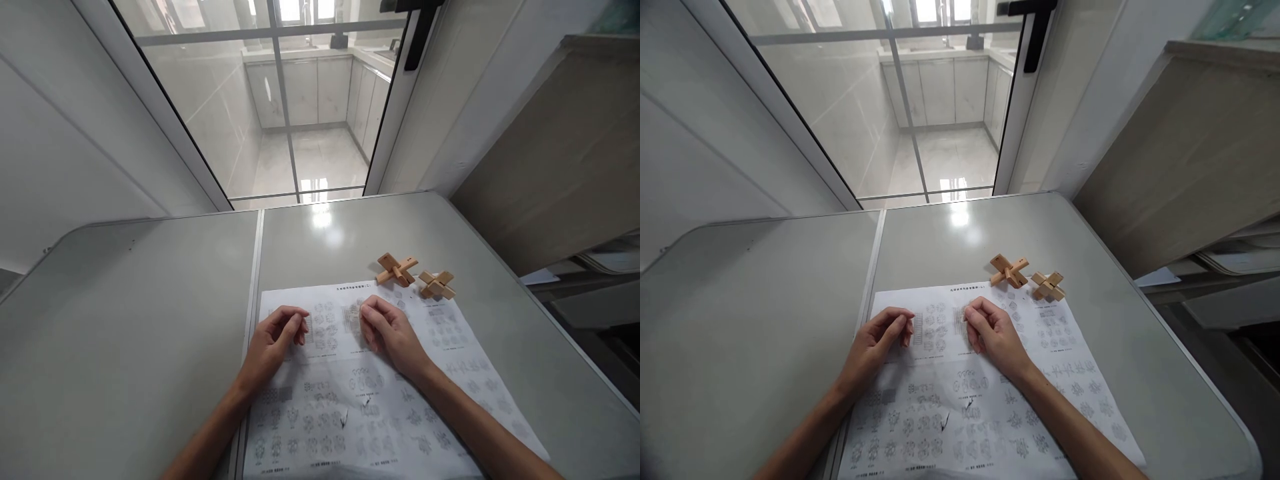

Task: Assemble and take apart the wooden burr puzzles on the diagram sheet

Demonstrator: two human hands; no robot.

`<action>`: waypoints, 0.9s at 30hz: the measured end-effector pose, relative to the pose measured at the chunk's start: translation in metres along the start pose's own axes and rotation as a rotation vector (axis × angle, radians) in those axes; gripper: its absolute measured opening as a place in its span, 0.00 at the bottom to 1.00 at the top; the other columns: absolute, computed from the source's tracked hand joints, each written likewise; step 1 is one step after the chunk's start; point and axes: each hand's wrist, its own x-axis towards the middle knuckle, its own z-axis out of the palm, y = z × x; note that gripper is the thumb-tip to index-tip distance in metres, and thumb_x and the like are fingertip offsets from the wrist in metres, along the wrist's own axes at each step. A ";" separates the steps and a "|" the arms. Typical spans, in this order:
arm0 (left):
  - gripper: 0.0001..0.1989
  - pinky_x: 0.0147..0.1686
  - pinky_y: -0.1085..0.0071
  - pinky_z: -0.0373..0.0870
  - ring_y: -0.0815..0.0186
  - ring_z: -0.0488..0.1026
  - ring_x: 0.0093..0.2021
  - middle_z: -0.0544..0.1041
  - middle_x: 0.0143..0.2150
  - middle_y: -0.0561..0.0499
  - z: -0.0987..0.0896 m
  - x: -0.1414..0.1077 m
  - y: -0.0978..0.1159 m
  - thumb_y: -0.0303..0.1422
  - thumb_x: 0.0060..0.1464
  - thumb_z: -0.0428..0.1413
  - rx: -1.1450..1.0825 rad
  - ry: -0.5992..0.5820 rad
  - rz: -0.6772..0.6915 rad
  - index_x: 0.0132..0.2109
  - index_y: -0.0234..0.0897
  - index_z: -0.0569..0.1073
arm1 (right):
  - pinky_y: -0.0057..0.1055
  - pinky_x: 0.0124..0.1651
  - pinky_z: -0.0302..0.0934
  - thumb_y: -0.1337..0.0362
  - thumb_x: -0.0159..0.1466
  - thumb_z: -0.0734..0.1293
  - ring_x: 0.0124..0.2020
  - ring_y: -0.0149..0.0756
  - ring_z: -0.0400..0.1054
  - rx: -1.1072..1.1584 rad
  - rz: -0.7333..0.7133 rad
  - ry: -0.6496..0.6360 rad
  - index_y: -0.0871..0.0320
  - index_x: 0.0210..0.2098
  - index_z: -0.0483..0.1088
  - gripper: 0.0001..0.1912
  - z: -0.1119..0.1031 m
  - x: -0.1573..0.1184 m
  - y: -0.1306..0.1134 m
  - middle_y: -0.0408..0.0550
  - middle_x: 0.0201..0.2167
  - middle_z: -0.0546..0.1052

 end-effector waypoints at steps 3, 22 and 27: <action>0.14 0.38 0.69 0.73 0.68 0.72 0.32 0.76 0.35 0.52 0.001 0.000 0.001 0.44 0.69 0.57 -0.017 0.002 0.004 0.46 0.38 0.78 | 0.26 0.21 0.44 0.49 0.71 0.70 0.15 0.27 0.47 0.154 -0.018 0.033 0.54 0.29 0.67 0.20 -0.004 0.001 -0.001 0.33 0.14 0.61; 0.13 0.37 0.71 0.72 0.69 0.71 0.31 0.76 0.34 0.53 0.002 0.001 0.002 0.43 0.69 0.58 -0.012 0.004 0.009 0.45 0.38 0.79 | 0.25 0.13 0.48 0.52 0.73 0.66 0.10 0.25 0.49 1.107 -0.046 0.130 0.51 0.27 0.53 0.23 -0.070 0.016 -0.005 0.30 0.13 0.55; 0.14 0.37 0.71 0.72 0.69 0.72 0.31 0.76 0.34 0.53 0.000 0.000 0.001 0.44 0.69 0.57 -0.018 -0.004 0.009 0.46 0.38 0.79 | 0.23 0.13 0.48 0.55 0.72 0.67 0.10 0.24 0.49 1.044 -0.037 0.159 0.53 0.29 0.58 0.19 -0.072 0.018 -0.002 0.29 0.13 0.57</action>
